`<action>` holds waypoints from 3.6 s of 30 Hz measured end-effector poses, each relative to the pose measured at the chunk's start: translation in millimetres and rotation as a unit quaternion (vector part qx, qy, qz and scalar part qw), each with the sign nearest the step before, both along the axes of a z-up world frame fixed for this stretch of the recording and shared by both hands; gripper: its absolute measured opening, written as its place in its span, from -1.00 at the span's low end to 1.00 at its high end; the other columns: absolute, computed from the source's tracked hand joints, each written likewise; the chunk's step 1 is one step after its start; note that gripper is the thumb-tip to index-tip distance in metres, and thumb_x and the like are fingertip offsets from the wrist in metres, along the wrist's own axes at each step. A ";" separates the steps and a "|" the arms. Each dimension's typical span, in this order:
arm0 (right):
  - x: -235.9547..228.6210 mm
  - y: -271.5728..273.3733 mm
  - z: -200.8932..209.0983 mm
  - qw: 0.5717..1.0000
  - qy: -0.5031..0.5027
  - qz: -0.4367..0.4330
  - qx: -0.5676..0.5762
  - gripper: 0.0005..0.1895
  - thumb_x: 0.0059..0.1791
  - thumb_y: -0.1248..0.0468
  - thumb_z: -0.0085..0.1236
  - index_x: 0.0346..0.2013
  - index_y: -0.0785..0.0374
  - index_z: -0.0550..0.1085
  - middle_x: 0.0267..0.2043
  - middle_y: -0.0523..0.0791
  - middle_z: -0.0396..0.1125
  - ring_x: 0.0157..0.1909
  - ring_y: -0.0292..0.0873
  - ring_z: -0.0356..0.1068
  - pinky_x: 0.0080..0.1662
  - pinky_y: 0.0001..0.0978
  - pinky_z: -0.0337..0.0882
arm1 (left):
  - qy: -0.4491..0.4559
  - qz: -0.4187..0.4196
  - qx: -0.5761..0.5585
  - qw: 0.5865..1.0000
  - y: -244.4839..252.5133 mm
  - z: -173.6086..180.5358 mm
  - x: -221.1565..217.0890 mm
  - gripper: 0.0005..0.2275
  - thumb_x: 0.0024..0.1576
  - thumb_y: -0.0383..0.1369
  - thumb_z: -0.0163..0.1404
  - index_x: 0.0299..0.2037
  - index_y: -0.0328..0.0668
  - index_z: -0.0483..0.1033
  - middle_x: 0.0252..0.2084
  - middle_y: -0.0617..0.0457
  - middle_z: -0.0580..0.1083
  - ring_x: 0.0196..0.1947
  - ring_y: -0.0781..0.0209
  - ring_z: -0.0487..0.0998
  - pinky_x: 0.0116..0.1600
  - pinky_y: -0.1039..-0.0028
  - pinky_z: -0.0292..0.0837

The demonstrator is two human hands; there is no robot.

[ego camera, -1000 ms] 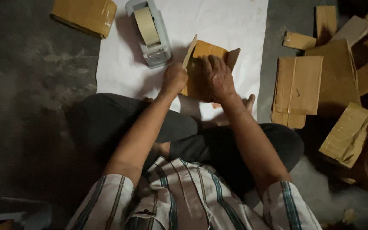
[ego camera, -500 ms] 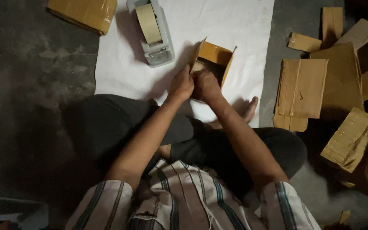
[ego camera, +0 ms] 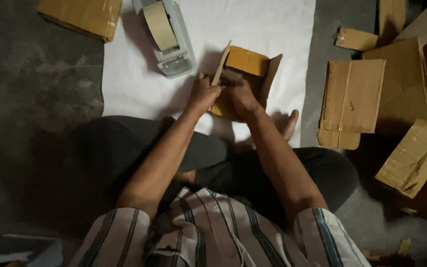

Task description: The person sits on the floor and repeatedly folds small cardboard boxes, inserts items, and seals them with packing tape using a tape dispenser. The person places the sealed boxes aside and continues the process with additional boxes.

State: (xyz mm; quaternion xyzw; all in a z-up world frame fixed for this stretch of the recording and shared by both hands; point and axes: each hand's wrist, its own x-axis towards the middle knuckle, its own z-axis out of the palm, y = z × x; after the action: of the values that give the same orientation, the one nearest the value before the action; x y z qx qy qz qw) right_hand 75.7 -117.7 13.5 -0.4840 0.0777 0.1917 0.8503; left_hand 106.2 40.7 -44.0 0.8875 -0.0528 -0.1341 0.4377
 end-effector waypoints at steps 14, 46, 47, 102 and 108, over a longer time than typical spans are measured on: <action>-10.8 0.1 -31.0 0.809 -0.179 -0.042 -0.558 -0.45 -0.10 0.24 0.22 0.21 0.20 0.47 -0.02 0.15 0.40 -0.01 0.17 0.43 0.02 -0.11 0.46 | 0.216 0.062 -0.126 0.966 10.5 8.8 46.6 -0.63 -0.06 -0.28 0.14 -0.08 -0.35 0.58 -0.21 -0.14 0.61 -0.22 0.02 0.64 -0.13 0.27 0.54; -20.1 11.3 -5.9 0.830 -0.156 -0.171 -0.508 0.00 -0.11 0.31 0.20 0.52 0.33 -0.10 0.16 0.19 0.29 0.14 0.24 0.36 0.14 -0.01 0.44 | 0.037 -0.018 -0.050 0.998 9.4 38.2 35.0 -0.68 0.10 -0.27 0.05 -0.10 -0.44 0.55 -0.17 -0.35 0.59 -0.08 -0.16 0.64 0.01 0.16 0.49; -21.8 12.5 -3.7 0.868 -0.056 -0.146 -0.472 -0.01 -0.10 0.28 0.14 0.55 0.28 -0.10 0.07 0.10 0.38 0.06 0.16 0.44 0.09 -0.06 0.51 | -0.001 -0.024 -0.044 0.999 10.3 34.1 34.3 -0.67 0.09 -0.30 0.04 -0.05 -0.44 0.53 -0.12 -0.37 0.57 -0.04 -0.22 0.60 0.04 0.13 0.47; -61.5 -36.6 -15.3 0.932 0.103 -0.200 -0.284 -0.62 0.08 0.26 0.04 0.09 0.46 0.52 -0.28 0.02 0.51 -0.36 -0.13 0.47 -0.31 -0.33 0.49 | 0.052 -0.036 -0.126 0.990 -36.5 -12.3 -16.6 -0.62 0.35 -0.13 0.08 -0.32 -0.39 0.51 -0.48 0.04 0.33 -0.49 0.22 0.31 -0.37 0.31 0.22; -68.8 -37.3 12.1 0.926 0.078 -0.131 -0.346 -0.65 0.05 0.21 0.17 0.02 0.43 0.56 -0.27 -0.01 0.53 -0.33 -0.23 0.49 -0.30 -0.41 0.47 | 0.210 -0.032 -0.301 0.930 -25.1 -31.5 -9.7 -0.80 0.27 -0.26 0.03 -0.26 -0.22 0.61 -0.45 0.33 0.45 -0.45 0.54 0.37 -0.34 0.56 0.33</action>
State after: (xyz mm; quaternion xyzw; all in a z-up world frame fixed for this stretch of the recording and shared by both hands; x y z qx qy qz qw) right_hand 6.9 -154.9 25.6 -0.7175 0.2676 0.0772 0.6385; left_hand 96.6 15.6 -75.5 0.6639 -0.0260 -0.3088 0.6805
